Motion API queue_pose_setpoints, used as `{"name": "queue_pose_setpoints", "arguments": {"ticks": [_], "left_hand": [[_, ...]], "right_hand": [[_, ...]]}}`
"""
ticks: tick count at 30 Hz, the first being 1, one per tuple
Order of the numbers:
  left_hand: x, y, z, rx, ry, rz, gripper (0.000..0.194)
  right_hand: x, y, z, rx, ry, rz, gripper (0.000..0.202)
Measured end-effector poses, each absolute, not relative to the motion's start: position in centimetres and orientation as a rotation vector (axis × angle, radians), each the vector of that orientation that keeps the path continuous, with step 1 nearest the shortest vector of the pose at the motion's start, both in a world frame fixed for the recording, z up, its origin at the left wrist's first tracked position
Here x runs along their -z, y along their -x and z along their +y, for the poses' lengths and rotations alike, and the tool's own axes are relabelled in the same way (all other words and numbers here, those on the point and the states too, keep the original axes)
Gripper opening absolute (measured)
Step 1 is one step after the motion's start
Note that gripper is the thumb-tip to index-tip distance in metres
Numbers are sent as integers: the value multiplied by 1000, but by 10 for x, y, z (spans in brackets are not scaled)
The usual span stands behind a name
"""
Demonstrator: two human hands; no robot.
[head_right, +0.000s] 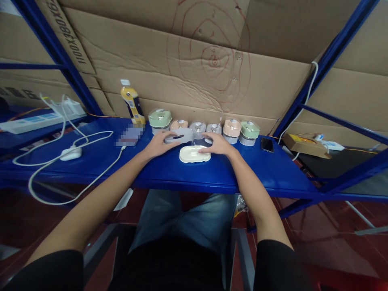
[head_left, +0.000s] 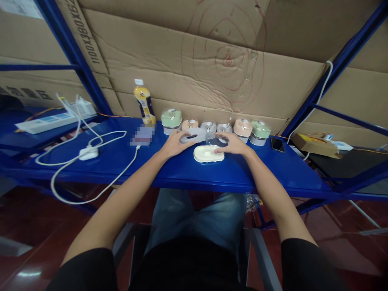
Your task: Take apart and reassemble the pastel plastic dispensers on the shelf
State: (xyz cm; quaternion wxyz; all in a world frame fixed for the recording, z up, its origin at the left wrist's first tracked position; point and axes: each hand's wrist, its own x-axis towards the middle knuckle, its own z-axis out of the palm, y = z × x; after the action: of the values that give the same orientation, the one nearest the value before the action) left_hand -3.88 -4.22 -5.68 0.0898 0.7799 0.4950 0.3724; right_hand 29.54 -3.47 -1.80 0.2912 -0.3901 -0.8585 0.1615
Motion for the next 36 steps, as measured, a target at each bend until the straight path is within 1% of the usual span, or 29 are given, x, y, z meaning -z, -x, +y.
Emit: {"name": "queue_pose_setpoints", "arguments": {"ticks": [3,5,7,12,15,19,25,29,36], "left_hand": [[54,23,-53,-1201,-2329,1302,73],[55,11,-61,-1160,-2336,1209,82],[57,-1,-67,-1075,-2350,1170,90],[66,-11,-69,-936,-2349,1189,105],[71,-9,-65,-959,-2335,1133,113],[76,-9,-61,-970,-2389,1034,122],[80,-10,-61,-980,-2486,930,122],[81,-10,-59,-923,-2486,950,129],[79,-8,-60,-936,-2447,995,126]], "right_hand": [[16,-301,-29,-330,1110,-2029,86],[12,-307,-27,-259,1142,-1888,87],[7,-311,-28,-256,1112,-1866,89],[6,-301,-40,-437,902,-2211,93],[12,-284,-46,-451,863,-2361,93],[17,-266,-49,-436,821,-2466,87],[17,-264,-51,-384,862,-2527,90],[18,-262,-54,-360,905,-2565,92],[22,-257,-62,-253,994,-2604,94]]}}
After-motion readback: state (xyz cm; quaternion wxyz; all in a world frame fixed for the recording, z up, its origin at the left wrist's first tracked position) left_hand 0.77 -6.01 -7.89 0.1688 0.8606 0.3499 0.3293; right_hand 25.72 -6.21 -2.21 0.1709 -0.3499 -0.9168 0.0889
